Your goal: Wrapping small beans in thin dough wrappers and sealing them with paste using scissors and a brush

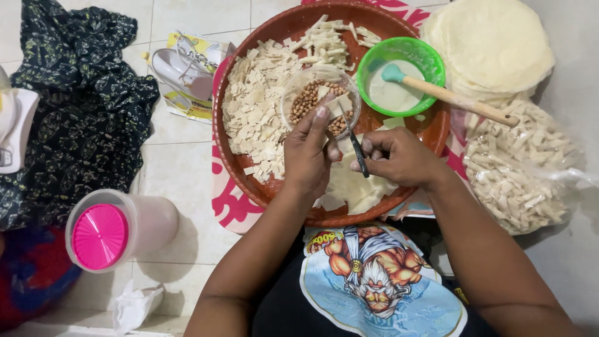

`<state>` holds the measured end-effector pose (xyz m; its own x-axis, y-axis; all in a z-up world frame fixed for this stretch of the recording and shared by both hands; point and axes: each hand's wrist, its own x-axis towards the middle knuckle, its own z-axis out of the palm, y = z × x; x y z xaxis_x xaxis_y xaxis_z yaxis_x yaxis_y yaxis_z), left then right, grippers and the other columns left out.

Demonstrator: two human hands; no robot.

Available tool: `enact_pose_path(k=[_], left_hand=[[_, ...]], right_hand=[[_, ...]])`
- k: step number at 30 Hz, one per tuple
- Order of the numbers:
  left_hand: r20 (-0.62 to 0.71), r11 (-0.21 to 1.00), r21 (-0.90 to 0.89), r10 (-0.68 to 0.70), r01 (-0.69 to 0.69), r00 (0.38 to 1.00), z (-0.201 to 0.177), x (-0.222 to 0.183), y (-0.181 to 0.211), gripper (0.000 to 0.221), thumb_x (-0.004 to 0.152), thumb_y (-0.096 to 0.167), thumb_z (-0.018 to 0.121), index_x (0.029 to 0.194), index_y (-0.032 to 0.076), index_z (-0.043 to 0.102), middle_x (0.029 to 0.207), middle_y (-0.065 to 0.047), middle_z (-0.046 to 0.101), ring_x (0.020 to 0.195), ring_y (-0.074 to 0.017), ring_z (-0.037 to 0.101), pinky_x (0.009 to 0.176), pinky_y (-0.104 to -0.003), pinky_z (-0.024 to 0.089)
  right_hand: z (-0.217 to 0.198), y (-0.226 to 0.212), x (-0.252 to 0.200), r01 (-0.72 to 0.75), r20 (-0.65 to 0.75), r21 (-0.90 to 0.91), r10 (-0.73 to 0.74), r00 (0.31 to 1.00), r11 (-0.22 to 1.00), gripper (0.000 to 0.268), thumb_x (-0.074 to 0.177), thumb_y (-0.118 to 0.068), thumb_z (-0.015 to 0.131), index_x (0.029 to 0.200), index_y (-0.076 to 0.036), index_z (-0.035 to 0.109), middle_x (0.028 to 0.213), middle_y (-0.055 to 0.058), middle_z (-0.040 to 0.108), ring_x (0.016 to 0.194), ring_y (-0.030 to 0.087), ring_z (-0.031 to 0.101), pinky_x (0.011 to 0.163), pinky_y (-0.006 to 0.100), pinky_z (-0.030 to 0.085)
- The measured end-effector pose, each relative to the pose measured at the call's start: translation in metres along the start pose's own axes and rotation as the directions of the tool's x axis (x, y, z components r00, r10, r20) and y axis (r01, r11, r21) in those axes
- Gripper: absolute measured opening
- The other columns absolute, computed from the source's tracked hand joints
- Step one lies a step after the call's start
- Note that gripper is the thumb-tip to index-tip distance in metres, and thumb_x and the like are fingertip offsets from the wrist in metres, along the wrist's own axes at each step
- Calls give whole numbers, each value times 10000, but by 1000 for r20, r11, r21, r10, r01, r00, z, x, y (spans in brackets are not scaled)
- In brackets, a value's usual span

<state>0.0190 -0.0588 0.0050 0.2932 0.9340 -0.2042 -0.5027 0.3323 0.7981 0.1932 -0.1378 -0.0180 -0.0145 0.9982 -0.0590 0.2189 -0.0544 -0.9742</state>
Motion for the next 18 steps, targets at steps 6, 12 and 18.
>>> enact_pose_path(k=[6,12,18], left_hand=[[4,999,29,45,-45,999,5,-4,34,368,1034,251,659,1314,12,677,804,-155,704,394,-136,575,401,-262,524],[-44,992,113,69,-63,997,-1,13,54,380,1066,240,597,1364,8,638,957,-189,682,450,-71,569,464,-243,552],[-62,980,167,122,-110,991,-4,46,68,424,1071,251,579,1393,-26,587,1048,-172,667,475,-61,576,499,-232,563]], right_hand=[[12,-30,5,-39,38,-91,43,998,995,199,800,-173,849,773,-69,682,537,32,590,524,122,538,516,291,437],[17,-49,38,-66,66,-157,78,995,985,218,820,-256,840,798,-99,690,567,18,568,562,138,532,567,310,435],[19,-66,75,-74,75,-102,82,994,992,214,914,-299,772,782,-142,710,561,-51,588,547,70,520,572,234,413]])
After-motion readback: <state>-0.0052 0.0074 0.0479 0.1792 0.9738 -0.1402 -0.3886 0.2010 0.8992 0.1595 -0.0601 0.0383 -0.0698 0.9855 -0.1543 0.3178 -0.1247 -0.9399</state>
